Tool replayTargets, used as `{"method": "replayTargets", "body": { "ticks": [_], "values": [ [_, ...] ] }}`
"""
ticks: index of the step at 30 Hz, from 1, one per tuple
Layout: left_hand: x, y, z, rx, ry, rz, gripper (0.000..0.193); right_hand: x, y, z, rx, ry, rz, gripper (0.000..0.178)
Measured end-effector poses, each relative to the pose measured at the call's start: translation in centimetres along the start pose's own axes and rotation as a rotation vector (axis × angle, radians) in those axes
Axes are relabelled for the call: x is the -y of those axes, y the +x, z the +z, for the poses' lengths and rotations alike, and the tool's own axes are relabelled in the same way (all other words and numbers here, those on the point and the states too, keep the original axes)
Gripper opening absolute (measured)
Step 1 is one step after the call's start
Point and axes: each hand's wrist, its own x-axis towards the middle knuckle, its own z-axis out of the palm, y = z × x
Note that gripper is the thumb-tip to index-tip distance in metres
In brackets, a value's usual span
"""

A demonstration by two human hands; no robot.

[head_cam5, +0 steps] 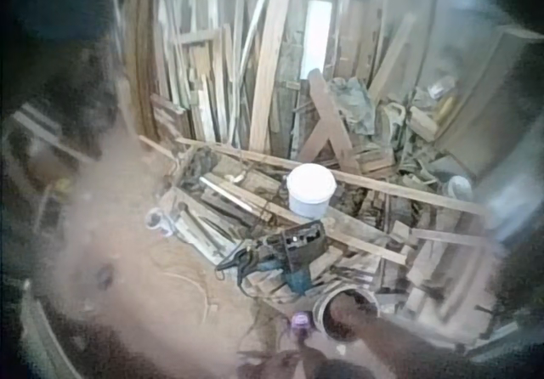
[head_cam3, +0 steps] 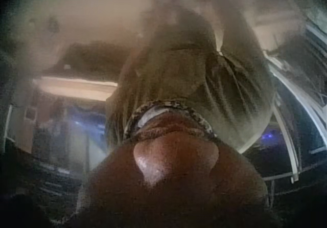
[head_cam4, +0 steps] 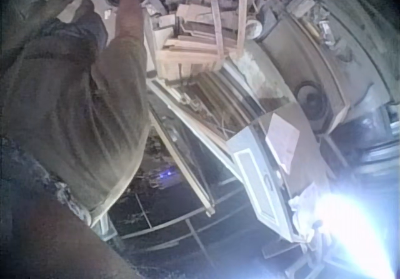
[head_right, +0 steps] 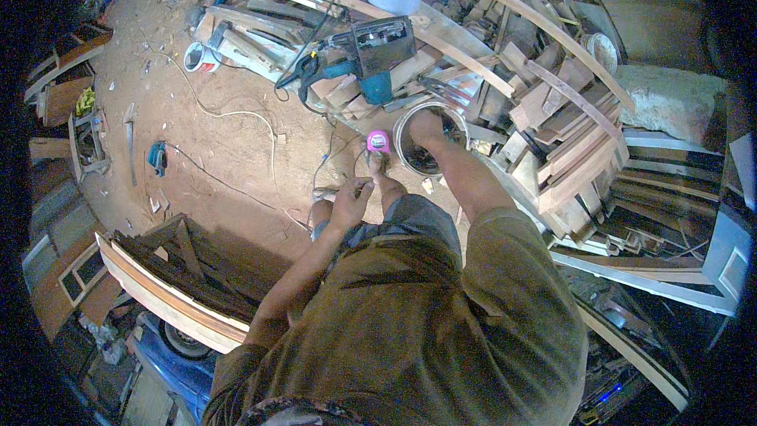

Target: The person retrieves nails from a bucket and uses a hammer to drive them into a long, curved wooden assembly. They then use a circular saw to trim the edges of the wood and a clamp to secure the pieces together.

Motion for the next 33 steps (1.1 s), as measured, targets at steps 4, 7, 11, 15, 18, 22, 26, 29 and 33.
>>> {"method": "replayTargets", "body": {
  "ticks": [4,7,11,15,18,22,26,29,33],
  "values": [
    [0.1,0.2,-0.2,-0.017,0.036,0.059,0.028,0.3,-1.6,-2.3,-0.057,0.134,0.062,0.019],
    [-1.3,0.3,-1.0,0.012,-0.054,-0.024,0.028,0.6,-5.0,-5.9,-0.167,0.176,0.093,0.018],
    [-6.2,2.1,-1.3,0.04,-0.321,-0.015,0.03,0.0,-11.0,-9.4,-0.292,0.683,0.104,0.019],
    [-12.2,4.1,-1.9,0.15,-0.564,-0.009,0.029,2.4,-16.6,-13.9,-0.169,1.536,0.155,0.022],
    [-16.3,4.4,-2.1,0.195,-0.645,-0.024,0.028,4.8,-18.7,-15.6,-0.086,1.884,0.122,0.018],
    [-19.3,4.1,-3.2,0.305,-0.756,-0.054,0.026,7.3,-20.2,-16.9,-0.053,2.018,-0.007,0.017],
    [-16.5,4.1,-3.5,0.235,-0.589,-0.032,0.03,9.5,-21.0,-15.9,-0.075,1.941,0.046,0.019],
    [-15.4,1.9,-5.2,0.148,-0.604,-0.048,0.026,9.4,-20.8,-11.4,-0.166,1.417,-0.01,0.021],
    [-12.1,-0.4,-7.8,0.084,-0.568,-0.271,0.022,6.0,-18.6,-7.3,-0.4,0.952,-0.052,0.017]
  ]
}}
